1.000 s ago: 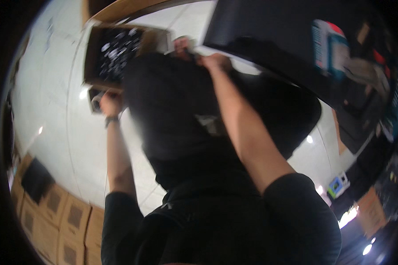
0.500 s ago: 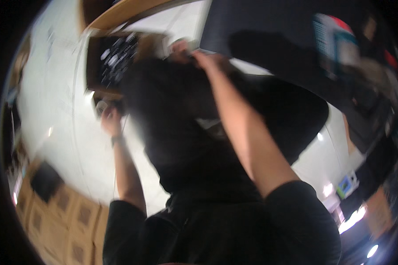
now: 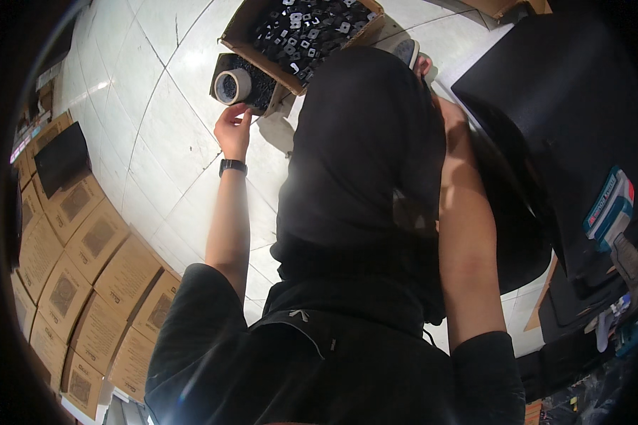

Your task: The person sits on the floor and uses a cordless drill to attach a black plastic panel to a larger black plastic frame. They repeatedly pick up screws, position them, and drive them into the panel to secure it to the frame.

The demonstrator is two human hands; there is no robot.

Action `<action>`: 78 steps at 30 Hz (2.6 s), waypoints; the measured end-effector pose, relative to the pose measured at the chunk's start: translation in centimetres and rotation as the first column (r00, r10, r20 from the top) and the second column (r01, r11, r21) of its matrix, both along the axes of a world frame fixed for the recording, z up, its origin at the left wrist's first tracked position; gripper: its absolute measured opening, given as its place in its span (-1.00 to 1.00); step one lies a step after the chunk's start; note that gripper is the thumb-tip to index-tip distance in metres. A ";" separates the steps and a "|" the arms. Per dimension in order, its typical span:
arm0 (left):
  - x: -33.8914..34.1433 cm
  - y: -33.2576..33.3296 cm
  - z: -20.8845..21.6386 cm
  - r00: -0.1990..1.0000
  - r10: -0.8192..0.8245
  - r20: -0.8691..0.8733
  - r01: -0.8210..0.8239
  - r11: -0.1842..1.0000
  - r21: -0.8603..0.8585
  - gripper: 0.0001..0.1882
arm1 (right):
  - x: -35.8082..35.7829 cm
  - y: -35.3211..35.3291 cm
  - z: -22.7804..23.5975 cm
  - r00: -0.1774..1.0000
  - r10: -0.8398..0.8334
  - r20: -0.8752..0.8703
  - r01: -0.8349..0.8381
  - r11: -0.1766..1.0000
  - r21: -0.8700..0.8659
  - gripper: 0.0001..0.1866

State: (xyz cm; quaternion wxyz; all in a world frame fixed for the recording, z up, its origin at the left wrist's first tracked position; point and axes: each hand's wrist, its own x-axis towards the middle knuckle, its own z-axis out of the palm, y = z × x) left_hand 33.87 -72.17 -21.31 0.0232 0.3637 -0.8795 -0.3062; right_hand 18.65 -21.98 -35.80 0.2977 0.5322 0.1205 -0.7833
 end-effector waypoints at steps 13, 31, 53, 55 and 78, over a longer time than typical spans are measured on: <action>1.4 -1.2 -2.4 0.850 0.521 0.080 -0.490 0.724 0.486 -0.68 | 0.0 -0.6 6.8 0.930 0.345 -0.123 -0.320 0.929 0.189 -0.51; -5.7 1.3 1.8 0.839 -0.448 0.310 0.493 0.866 -0.084 -0.85 | -2.2 -2.3 10.1 0.840 0.520 -0.156 -0.464 0.836 0.292 -0.58; -6.0 -1.2 -1.0 0.571 -0.771 0.281 0.817 0.569 -0.098 -0.79 | 0.0 -3.7 11.2 0.826 0.529 -0.194 -0.478 0.840 0.256 -0.67; -6.2 -1.3 -0.9 0.576 -0.770 0.275 0.812 0.578 -0.082 -0.78 | 0.0 -3.8 11.4 0.833 0.523 -0.179 -0.466 0.839 0.281 -0.69; -7.2 -7.3 0.8 0.909 -0.321 0.265 0.379 0.902 -0.208 -0.87 | 13.2 2.5 22.8 0.837 0.542 -0.079 -0.171 0.394 0.903 -0.76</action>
